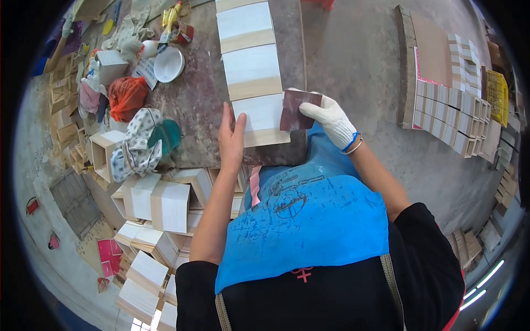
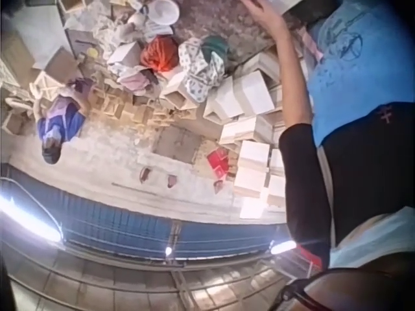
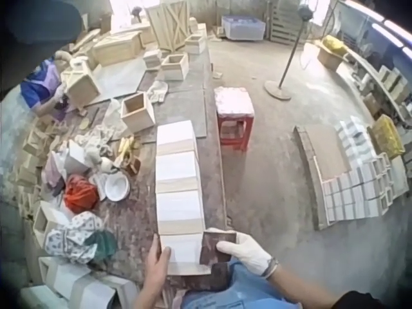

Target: The recorder moves a pallet jack, then applies a white coating to the seams of wooden boxes with a brush before sanding them.

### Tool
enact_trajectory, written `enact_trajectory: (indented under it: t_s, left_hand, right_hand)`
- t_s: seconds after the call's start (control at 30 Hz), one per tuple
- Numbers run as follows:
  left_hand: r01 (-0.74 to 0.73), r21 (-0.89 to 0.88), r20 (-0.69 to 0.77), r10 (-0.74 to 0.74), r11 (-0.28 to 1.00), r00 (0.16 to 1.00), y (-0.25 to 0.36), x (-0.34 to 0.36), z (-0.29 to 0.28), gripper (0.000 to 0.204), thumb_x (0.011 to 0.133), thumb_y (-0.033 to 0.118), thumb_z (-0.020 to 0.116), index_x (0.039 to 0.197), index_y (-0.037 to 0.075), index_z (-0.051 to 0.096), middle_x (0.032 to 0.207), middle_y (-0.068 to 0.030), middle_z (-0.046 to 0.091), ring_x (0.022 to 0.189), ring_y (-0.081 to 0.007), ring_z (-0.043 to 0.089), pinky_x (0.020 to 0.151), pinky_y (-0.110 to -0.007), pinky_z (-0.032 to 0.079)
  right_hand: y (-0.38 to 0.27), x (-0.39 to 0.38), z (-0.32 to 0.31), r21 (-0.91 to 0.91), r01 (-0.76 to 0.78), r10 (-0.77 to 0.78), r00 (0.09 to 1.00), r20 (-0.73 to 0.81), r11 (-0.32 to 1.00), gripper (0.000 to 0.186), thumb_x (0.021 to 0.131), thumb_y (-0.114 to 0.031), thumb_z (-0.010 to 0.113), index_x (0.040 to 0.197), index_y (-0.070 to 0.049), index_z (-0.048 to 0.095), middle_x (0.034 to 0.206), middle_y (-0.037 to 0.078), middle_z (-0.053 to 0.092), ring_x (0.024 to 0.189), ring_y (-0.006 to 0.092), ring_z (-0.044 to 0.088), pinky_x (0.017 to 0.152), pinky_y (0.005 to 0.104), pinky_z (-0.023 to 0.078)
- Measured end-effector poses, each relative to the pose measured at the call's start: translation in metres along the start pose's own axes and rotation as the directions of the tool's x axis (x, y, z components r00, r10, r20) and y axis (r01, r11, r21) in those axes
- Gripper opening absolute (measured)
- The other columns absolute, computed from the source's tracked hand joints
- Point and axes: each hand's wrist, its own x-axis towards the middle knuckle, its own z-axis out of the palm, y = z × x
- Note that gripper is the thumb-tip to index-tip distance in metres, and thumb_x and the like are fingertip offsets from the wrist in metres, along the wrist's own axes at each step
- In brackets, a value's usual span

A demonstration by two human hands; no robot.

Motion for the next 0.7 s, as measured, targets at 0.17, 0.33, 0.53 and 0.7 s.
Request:
enact_trajectory:
  t_s: [0.17,0.33,0.53,0.7]
  left_hand:
    - [-0.007,0.014,0.033,0.006,1.0,0.999,0.024,-0.004,0.005,0.06,0.101,0.027,0.059,0.151,0.0,0.041,0.14,-0.0199,0.058,0.128,-0.0244,0.056,0.108,-0.035,0.04]
    - [-0.007,-0.078,-0.002,0.007,0.997,1.0,0.017,-0.004,0.008,0.052,0.101,0.025,0.058,0.147,0.003,0.049,0.128,-0.0173,0.066,0.116,-0.0212,0.061,0.103,-0.035,0.043]
    - [0.013,-0.021,0.014,-0.012,1.0,1.0,0.016,-0.003,0.005,0.057,0.102,0.023,0.057,0.153,0.004,0.04,0.145,-0.019,0.054,0.132,-0.0254,0.052,0.111,-0.036,0.037]
    - [-0.239,0.232,-0.039,0.254,0.943,0.966,0.05,0.017,-0.007,0.064,0.102,0.026,0.055,0.158,0.009,0.029,0.161,-0.0176,0.033,0.148,-0.0313,0.033,0.12,-0.041,0.024]
  right_hand:
    - [-0.005,-0.004,0.013,0.027,0.047,-0.048,0.998,0.048,0.999,0.054,0.095,-0.022,0.068,0.141,0.002,0.054,0.127,0.009,0.066,0.114,0.0154,0.061,0.103,0.0332,0.048]
    - [0.0,0.0,0.013,0.026,0.047,-0.048,0.998,0.033,0.999,0.055,0.095,-0.022,0.067,0.142,0.002,0.053,0.128,0.009,0.065,0.114,0.0153,0.061,0.104,0.033,0.047]
    - [-0.005,-0.002,0.013,0.056,0.042,-0.044,0.999,0.026,0.998,0.055,0.094,-0.022,0.068,0.142,0.001,0.053,0.128,0.008,0.065,0.114,0.0152,0.061,0.103,0.032,0.048]
    - [-0.013,0.008,-0.004,0.019,0.092,-0.093,0.995,0.042,0.996,0.057,0.094,-0.021,0.068,0.144,0.0,0.052,0.129,0.006,0.065,0.113,0.0136,0.061,0.103,0.0307,0.047]
